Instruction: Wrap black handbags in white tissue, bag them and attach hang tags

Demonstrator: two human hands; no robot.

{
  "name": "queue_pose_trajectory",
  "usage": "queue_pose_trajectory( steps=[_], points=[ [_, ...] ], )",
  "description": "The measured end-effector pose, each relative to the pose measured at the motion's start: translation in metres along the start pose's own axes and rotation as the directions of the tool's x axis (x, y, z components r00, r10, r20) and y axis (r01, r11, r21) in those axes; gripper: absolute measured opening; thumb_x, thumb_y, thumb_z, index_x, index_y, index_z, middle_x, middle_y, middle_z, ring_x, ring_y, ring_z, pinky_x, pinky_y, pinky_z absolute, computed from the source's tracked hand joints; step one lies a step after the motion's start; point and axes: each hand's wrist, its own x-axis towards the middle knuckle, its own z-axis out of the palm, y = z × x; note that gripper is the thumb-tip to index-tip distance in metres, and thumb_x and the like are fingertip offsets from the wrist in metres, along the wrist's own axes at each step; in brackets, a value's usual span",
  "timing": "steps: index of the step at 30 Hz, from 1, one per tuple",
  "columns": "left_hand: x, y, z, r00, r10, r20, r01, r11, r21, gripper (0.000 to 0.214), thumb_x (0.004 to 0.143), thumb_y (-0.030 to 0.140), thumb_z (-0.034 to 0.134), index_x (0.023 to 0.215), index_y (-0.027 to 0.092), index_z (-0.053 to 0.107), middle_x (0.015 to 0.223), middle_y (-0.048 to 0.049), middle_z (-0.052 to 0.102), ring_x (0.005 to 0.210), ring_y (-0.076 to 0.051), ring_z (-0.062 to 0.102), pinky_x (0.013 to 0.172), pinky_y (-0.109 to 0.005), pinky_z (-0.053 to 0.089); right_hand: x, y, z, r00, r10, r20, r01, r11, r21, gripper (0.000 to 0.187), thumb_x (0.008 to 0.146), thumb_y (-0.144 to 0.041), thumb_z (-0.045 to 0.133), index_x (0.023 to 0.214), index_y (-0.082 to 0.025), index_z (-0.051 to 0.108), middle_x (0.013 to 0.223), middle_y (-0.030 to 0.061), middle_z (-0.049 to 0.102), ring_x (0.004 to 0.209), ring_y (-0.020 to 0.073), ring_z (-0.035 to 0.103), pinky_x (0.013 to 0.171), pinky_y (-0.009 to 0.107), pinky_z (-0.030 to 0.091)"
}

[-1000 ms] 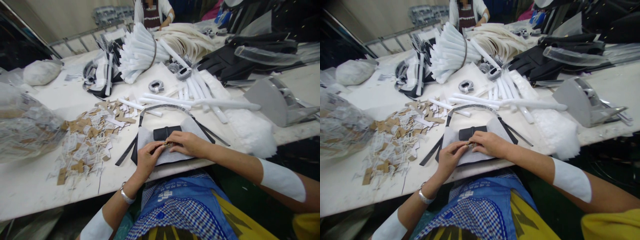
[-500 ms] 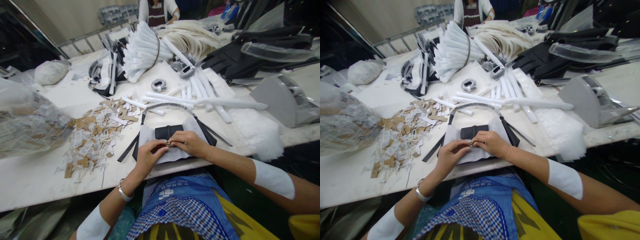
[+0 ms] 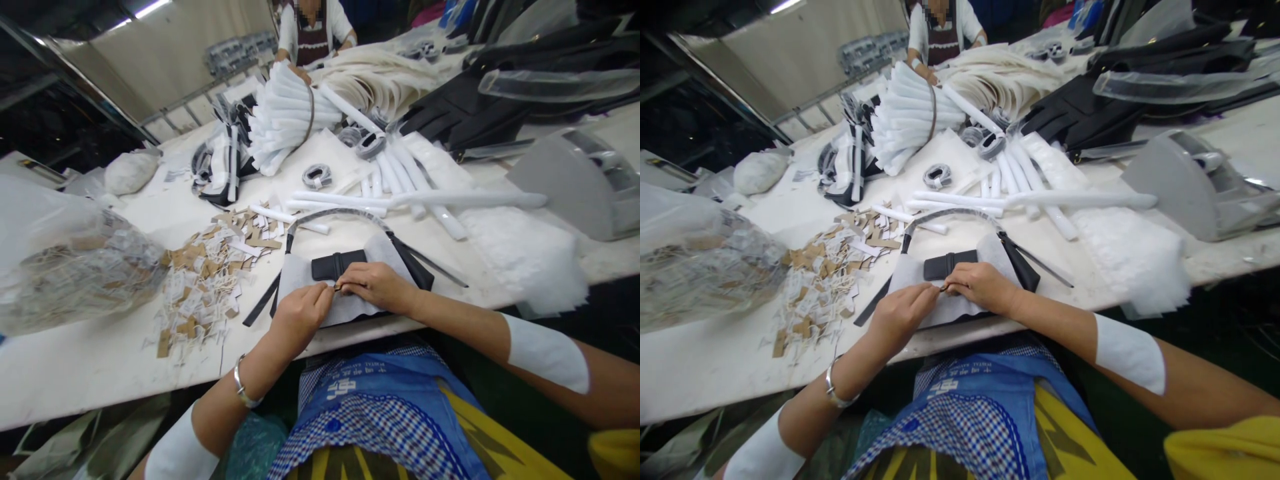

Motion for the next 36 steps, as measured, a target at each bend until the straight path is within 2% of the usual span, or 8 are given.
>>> queue_pose_trajectory(
  steps=[4, 8, 14, 22, 28, 30, 33, 36],
  points=[
    [0.006, 0.006, -0.002, 0.999, -0.01, 0.034, 0.008, 0.998, 0.066, 0.02, 0.097, 0.017, 0.048, 0.082, 0.019, 0.062, 0.082, -0.0069, 0.07, 0.071, -0.017, 0.065, 0.065, -0.026, 0.048, 0.0, 0.0, 0.0, 1.0, 0.007, -0.003, -0.007, 1.0, 0.019, 0.013, 0.093, -0.02, 0.061, 0.097, -0.018, 0.073, 0.09, 0.0055, 0.071, 0.081, 0.0151, 0.067, 0.076, 0.027, 0.054],
    [0.008, 0.005, -0.002, 0.996, -0.047, 0.073, 0.044, 0.998, 0.038, 0.02, 0.095, 0.016, 0.05, 0.079, 0.019, 0.061, 0.079, -0.0049, 0.069, 0.069, -0.016, 0.063, 0.063, -0.025, 0.044, -0.001, 0.0, -0.001, 1.0, 0.007, -0.007, -0.007, 0.999, 0.037, 0.013, 0.092, -0.017, 0.061, 0.096, -0.017, 0.074, 0.089, 0.0055, 0.071, 0.082, 0.0154, 0.068, 0.076, 0.027, 0.054],
    [0.014, -0.011, 0.001, 0.974, -0.172, 0.146, 0.196, 0.966, -0.169, 0.009, 0.088, 0.018, 0.058, 0.086, 0.021, 0.066, 0.077, -0.0013, 0.07, 0.067, -0.014, 0.065, 0.061, -0.021, 0.046, -0.003, 0.003, -0.001, 1.0, 0.009, -0.008, -0.009, 0.998, 0.056, 0.014, 0.093, -0.019, 0.061, 0.098, -0.019, 0.074, 0.091, 0.005, 0.071, 0.083, 0.0153, 0.068, 0.077, 0.027, 0.053],
    [0.025, -0.021, 0.008, 0.917, -0.235, 0.323, 0.366, 0.818, -0.445, 0.009, 0.086, 0.023, 0.06, 0.084, 0.02, 0.067, 0.072, 0.0016, 0.071, 0.063, -0.013, 0.065, 0.057, -0.02, 0.047, -0.002, 0.003, -0.002, 0.999, -0.012, 0.033, 0.008, 0.993, 0.118, 0.013, 0.092, -0.019, 0.063, 0.1, -0.017, 0.073, 0.091, 0.0056, 0.072, 0.082, 0.0152, 0.067, 0.078, 0.027, 0.053],
    [0.023, -0.026, 0.005, 0.914, -0.204, 0.351, 0.38, 0.738, -0.558, 0.025, 0.097, 0.033, 0.048, 0.091, 0.02, 0.069, 0.075, -0.0012, 0.072, 0.068, -0.014, 0.067, 0.066, -0.024, 0.053, -0.003, 0.004, -0.001, 1.0, -0.003, 0.02, 0.001, 0.993, 0.115, 0.013, 0.09, -0.02, 0.065, 0.099, -0.019, 0.074, 0.09, 0.0047, 0.073, 0.082, 0.015, 0.068, 0.077, 0.026, 0.053],
    [0.022, -0.027, 0.004, 0.92, -0.194, 0.341, 0.37, 0.72, -0.587, 0.021, 0.095, 0.035, 0.054, 0.094, 0.021, 0.07, 0.083, -0.0025, 0.073, 0.074, -0.015, 0.069, 0.07, -0.025, 0.055, -0.003, 0.005, -0.001, 1.0, 0.0, 0.012, -0.002, 0.992, 0.128, 0.013, 0.09, -0.02, 0.065, 0.1, -0.02, 0.074, 0.09, 0.0044, 0.073, 0.083, 0.0149, 0.068, 0.078, 0.026, 0.053],
    [0.023, -0.027, 0.005, 0.933, -0.186, 0.309, 0.343, 0.722, -0.601, 0.016, 0.083, 0.035, 0.072, 0.092, 0.022, 0.072, 0.092, -0.0041, 0.074, 0.082, -0.017, 0.069, 0.07, -0.025, 0.056, -0.004, 0.005, -0.001, 1.0, 0.008, 0.005, -0.009, 0.992, 0.127, 0.013, 0.091, -0.02, 0.065, 0.1, -0.02, 0.074, 0.091, 0.0043, 0.073, 0.084, 0.0149, 0.069, 0.078, 0.026, 0.053],
    [0.025, -0.027, 0.007, 0.942, -0.174, 0.286, 0.316, 0.74, -0.593, 0.01, 0.084, 0.033, 0.072, 0.085, 0.023, 0.074, 0.089, -0.0034, 0.074, 0.082, -0.017, 0.069, 0.07, -0.026, 0.055, -0.004, 0.006, 0.0, 1.0, -0.008, -0.007, 0.009, 0.992, 0.125, 0.012, 0.091, -0.02, 0.065, 0.098, -0.019, 0.074, 0.09, 0.0046, 0.073, 0.083, 0.0149, 0.068, 0.078, 0.025, 0.053]
  ],
)
